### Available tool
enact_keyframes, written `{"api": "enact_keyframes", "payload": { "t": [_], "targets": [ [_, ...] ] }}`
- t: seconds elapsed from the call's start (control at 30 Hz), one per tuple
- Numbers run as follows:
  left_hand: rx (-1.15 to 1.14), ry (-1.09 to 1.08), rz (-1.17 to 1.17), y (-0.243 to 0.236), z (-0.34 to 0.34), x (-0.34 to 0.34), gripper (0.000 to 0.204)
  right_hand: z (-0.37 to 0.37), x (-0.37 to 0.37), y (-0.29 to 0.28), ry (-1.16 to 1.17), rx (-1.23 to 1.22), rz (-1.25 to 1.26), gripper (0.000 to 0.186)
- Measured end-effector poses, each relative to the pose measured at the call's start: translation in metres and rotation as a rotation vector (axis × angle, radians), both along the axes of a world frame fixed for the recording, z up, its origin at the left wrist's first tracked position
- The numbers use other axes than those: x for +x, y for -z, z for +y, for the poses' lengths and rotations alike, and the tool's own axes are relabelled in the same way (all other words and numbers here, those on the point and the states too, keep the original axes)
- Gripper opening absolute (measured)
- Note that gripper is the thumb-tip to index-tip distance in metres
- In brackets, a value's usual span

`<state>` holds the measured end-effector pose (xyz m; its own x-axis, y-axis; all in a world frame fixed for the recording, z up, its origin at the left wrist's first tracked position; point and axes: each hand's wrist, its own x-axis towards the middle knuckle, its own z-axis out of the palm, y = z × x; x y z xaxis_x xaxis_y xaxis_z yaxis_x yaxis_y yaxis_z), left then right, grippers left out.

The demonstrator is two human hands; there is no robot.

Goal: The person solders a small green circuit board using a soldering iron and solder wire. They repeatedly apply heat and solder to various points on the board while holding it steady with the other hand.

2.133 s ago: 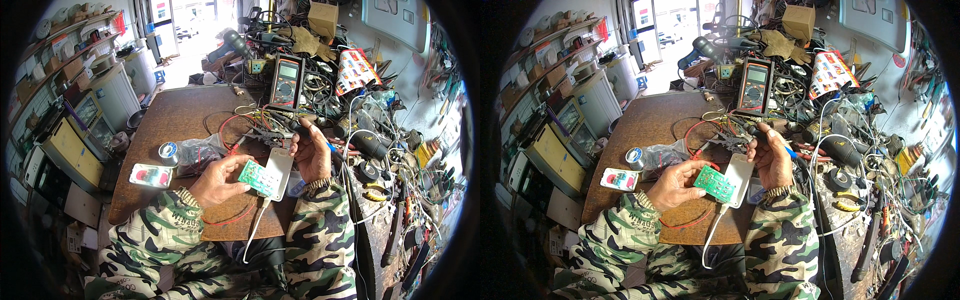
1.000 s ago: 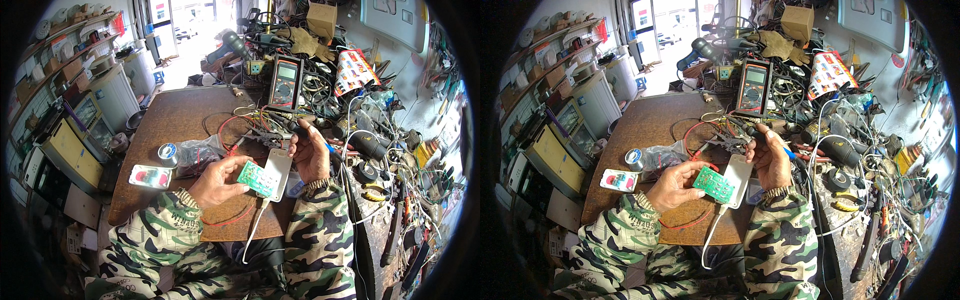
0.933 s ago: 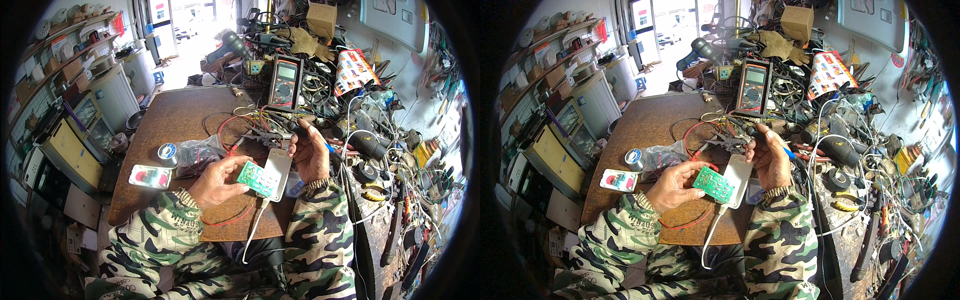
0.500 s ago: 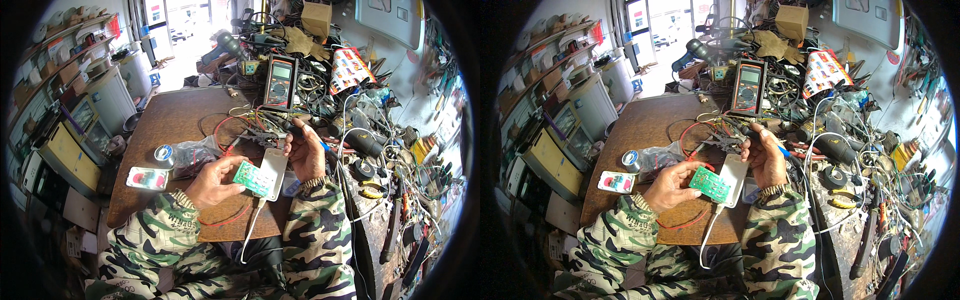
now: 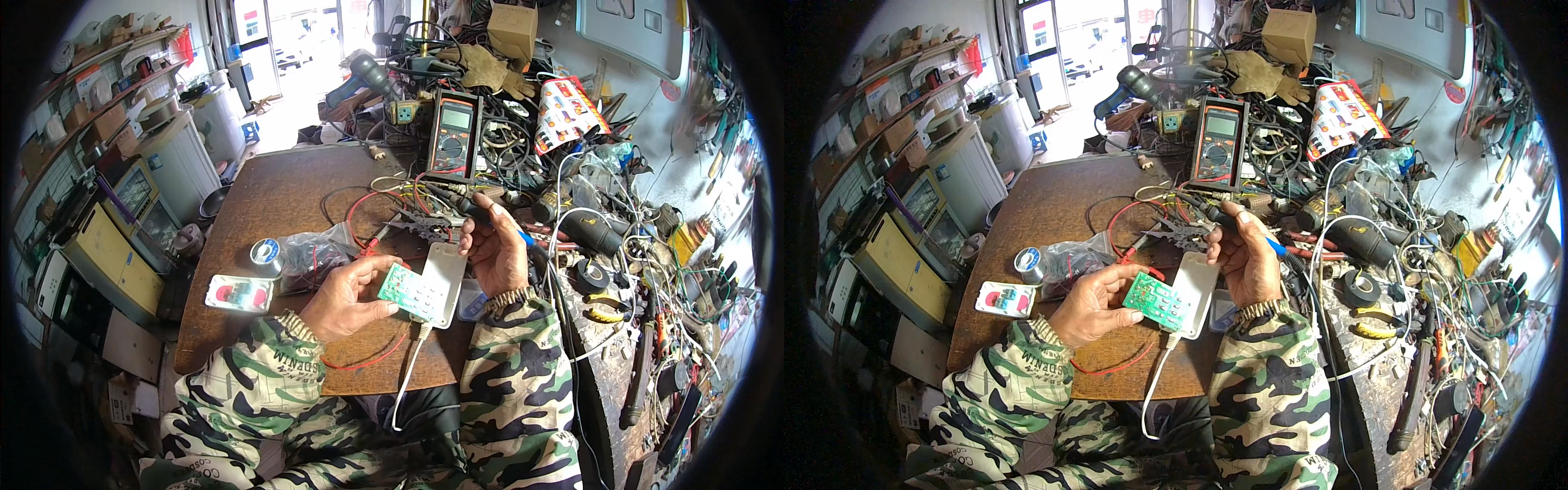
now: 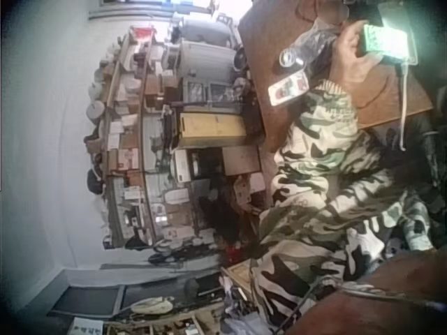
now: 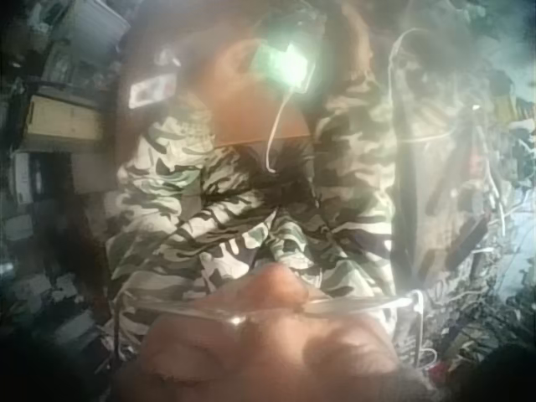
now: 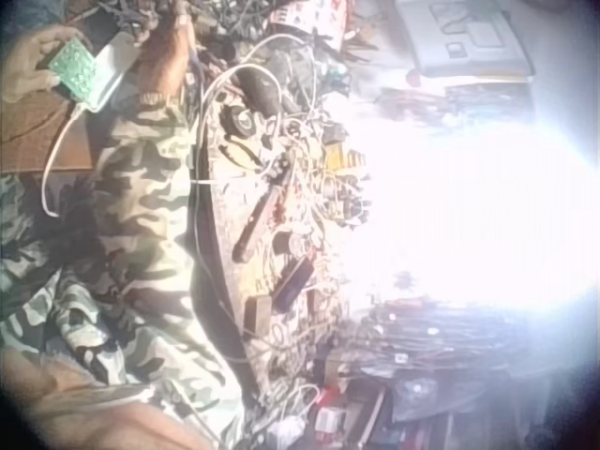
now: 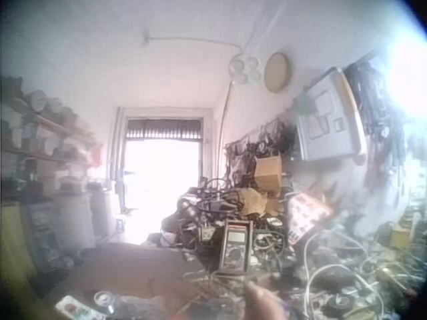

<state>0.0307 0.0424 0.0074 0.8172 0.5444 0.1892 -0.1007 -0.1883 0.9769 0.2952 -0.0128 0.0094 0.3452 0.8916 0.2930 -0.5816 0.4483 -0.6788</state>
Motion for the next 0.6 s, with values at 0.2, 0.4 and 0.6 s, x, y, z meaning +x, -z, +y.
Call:
{"api": "enact_keyframes", "payload": {
  "t": [0.2, 0.4, 0.6],
  "targets": [
    [0.008, -0.01, 0.004, 0.001, 0.001, 0.0, 0.067, 0.0, 0.0, 0.0, -0.007, -0.013, 0.003, 0.043],
    [0.094, -0.027, -0.044, -0.002, -0.004, 0.003, 0.065, 0.0, 0.0, 0.001, -0.008, -0.006, 0.007, 0.043],
    [0.357, -0.04, 0.062, -0.009, -0.001, -0.002, 0.051, 0.0, 0.0, 0.001, 0.003, -0.011, 0.007, 0.045]
  ]
}}
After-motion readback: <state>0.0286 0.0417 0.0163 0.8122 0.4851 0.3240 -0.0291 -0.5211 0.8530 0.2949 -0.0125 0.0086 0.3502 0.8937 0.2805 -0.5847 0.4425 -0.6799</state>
